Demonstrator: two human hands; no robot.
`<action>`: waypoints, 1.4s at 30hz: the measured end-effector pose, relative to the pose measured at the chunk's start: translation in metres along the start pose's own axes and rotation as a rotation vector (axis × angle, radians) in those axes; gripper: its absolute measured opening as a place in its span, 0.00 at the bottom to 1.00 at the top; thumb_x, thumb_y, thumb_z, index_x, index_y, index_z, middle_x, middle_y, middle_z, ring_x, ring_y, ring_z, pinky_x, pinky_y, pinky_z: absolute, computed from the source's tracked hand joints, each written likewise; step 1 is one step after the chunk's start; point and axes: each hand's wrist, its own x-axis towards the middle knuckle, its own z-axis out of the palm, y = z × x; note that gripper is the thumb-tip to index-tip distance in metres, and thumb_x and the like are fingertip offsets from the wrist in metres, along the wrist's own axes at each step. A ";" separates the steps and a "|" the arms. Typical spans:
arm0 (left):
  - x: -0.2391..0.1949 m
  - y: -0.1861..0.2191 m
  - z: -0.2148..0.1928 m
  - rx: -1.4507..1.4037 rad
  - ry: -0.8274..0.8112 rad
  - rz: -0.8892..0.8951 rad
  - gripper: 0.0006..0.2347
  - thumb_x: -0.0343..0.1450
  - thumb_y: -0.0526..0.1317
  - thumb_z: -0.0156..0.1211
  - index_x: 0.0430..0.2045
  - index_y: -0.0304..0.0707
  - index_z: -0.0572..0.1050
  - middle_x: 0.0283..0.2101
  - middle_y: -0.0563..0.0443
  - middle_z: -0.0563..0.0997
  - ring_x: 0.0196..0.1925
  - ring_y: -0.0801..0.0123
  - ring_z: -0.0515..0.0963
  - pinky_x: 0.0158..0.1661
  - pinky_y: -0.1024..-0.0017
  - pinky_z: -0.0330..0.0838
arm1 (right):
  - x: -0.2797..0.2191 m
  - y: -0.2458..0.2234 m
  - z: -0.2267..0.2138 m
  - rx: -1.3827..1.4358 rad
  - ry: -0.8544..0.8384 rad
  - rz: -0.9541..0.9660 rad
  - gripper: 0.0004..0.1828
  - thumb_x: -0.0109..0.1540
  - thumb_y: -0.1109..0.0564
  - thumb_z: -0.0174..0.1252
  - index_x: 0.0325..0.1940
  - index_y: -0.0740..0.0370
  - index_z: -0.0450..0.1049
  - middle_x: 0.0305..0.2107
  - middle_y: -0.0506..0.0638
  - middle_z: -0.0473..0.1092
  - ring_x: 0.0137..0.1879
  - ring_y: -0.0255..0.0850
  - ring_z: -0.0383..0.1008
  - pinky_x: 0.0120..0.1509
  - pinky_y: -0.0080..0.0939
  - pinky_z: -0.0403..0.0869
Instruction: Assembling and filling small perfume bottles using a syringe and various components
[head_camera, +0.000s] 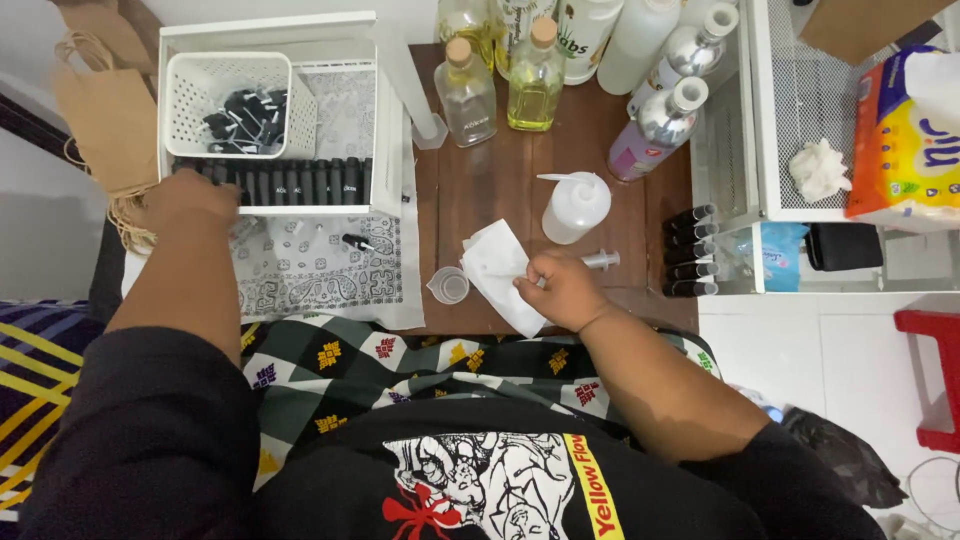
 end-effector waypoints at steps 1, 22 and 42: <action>0.005 -0.002 0.004 0.001 0.001 0.000 0.26 0.71 0.60 0.51 0.54 0.39 0.76 0.56 0.36 0.81 0.60 0.36 0.77 0.59 0.39 0.51 | 0.000 0.000 0.000 0.001 0.001 0.000 0.15 0.58 0.52 0.68 0.27 0.52 0.67 0.25 0.46 0.69 0.37 0.47 0.69 0.43 0.45 0.66; -0.013 -0.023 -0.002 -0.041 0.094 0.201 0.22 0.71 0.49 0.53 0.54 0.32 0.76 0.56 0.33 0.73 0.53 0.35 0.79 0.45 0.42 0.76 | 0.002 0.001 0.006 0.008 0.022 -0.022 0.14 0.58 0.51 0.69 0.24 0.51 0.70 0.23 0.44 0.66 0.34 0.42 0.68 0.38 0.41 0.65; -0.229 -0.032 0.137 -1.716 -0.989 -0.045 0.12 0.70 0.51 0.50 0.39 0.47 0.69 0.26 0.59 0.65 0.22 0.74 0.65 0.29 0.73 0.65 | 0.003 -0.036 0.020 -0.456 -0.002 -0.028 0.25 0.58 0.34 0.65 0.55 0.42 0.77 0.44 0.43 0.76 0.55 0.47 0.75 0.61 0.52 0.69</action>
